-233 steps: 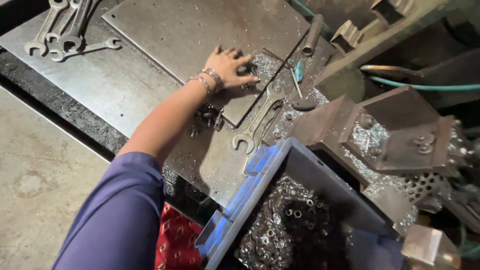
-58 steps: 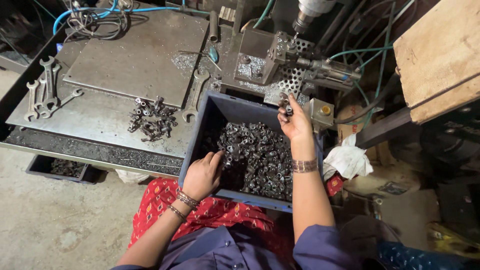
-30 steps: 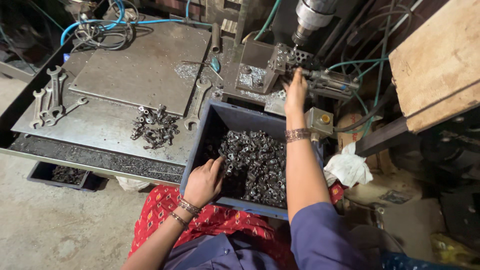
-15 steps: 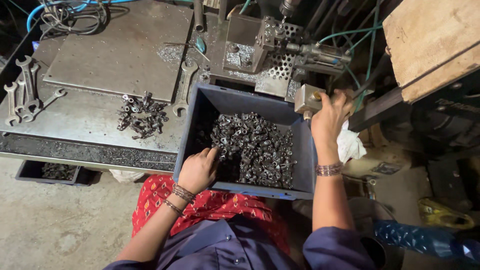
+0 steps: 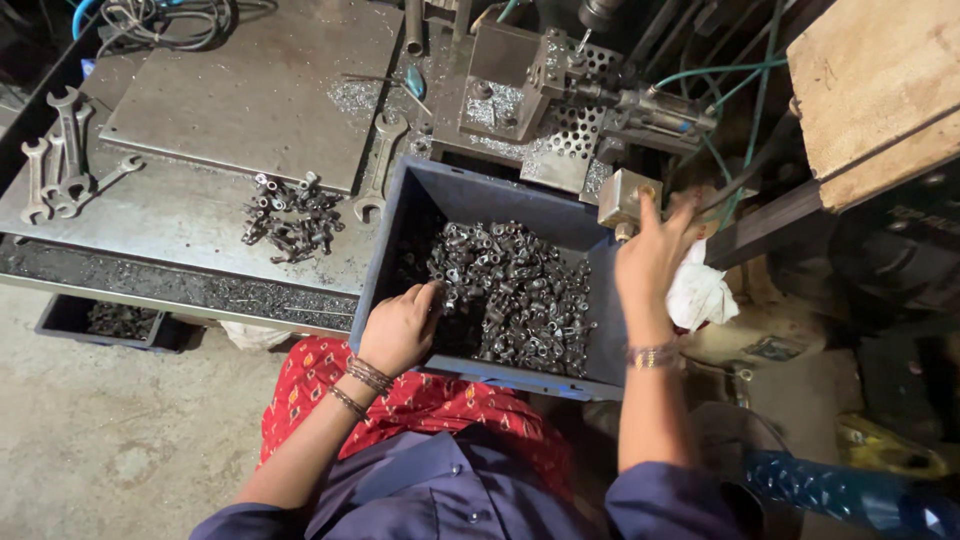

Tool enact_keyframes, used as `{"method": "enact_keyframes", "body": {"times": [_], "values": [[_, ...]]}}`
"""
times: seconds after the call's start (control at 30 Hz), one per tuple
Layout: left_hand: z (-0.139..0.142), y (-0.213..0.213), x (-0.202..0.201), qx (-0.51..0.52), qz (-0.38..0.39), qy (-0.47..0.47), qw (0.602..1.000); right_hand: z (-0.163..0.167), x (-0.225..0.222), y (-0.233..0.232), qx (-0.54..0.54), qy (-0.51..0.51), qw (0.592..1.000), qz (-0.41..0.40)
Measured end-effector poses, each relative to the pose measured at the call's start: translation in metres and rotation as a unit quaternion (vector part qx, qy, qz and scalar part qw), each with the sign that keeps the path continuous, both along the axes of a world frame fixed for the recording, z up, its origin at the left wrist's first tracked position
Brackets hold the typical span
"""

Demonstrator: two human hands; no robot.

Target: The person sorts small metal parts from a blue bin, picking them up by hand and placing them into a jig on a drill press. The person repeatedly picks parts, positions them in the jig, and returns to the bin for more.

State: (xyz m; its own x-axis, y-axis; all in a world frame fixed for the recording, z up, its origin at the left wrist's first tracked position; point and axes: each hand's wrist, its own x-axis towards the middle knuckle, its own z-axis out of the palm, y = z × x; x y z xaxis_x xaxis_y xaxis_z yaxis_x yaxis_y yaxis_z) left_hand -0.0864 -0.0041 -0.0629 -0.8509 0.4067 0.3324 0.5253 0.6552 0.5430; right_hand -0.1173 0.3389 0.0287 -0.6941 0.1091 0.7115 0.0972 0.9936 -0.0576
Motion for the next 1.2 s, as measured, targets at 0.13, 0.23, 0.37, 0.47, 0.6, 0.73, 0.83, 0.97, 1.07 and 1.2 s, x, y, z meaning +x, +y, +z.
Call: {"method": "enact_keyframes", "body": {"times": [0.13, 0.23, 0.37, 0.47, 0.6, 0.73, 0.83, 0.97, 1.07, 1.2], "values": [[-0.002, 0.01, 0.003, 0.118, -0.007, -0.107, 0.987, -0.017, 0.048, -0.094, -0.122, -0.138, 0.97, 0.157], [-0.013, 0.021, 0.003, 0.213, -0.03, -0.274, 0.937, -0.027, 0.084, -0.148, -0.242, -0.215, 0.863, 0.389], [-0.027, 0.023, -0.005, 0.203, -0.088, -0.33, 0.918, -0.033, 0.097, -0.159, -0.218, -0.223, 0.876, 0.367], [-0.023, 0.019, -0.005, 0.301, -0.222, -0.365, 0.853, -0.04, 0.094, -0.146, -0.232, -0.241, 0.874, 0.353], [-0.006, 0.008, -0.005, 0.246, -0.179, -0.324, 0.896, -0.056, 0.102, -0.134, -0.285, -0.245, 0.876, 0.301], [0.001, -0.025, -0.043, 0.252, 0.008, 0.07, 0.965, -0.068, 0.102, -0.129, -0.297, -0.215, 0.898, 0.242], [-0.015, -0.08, -0.099, 0.19, 0.204, 0.013, 0.96, -0.072, 0.102, -0.132, -0.245, -0.211, 0.912, 0.253], [-0.075, -0.116, -0.138, -0.125, 0.355, -0.009, 0.927, -0.073, 0.103, -0.136, -0.224, -0.253, 0.911, 0.237], [-0.124, -0.113, -0.144, -0.146, 0.286, 0.011, 0.947, -0.073, 0.101, -0.137, -0.221, -0.262, 0.91, 0.232], [-0.15, -0.101, -0.149, -0.19, 0.311, 0.062, 0.929, -0.074, 0.103, -0.137, -0.213, -0.268, 0.914, 0.22]]}}
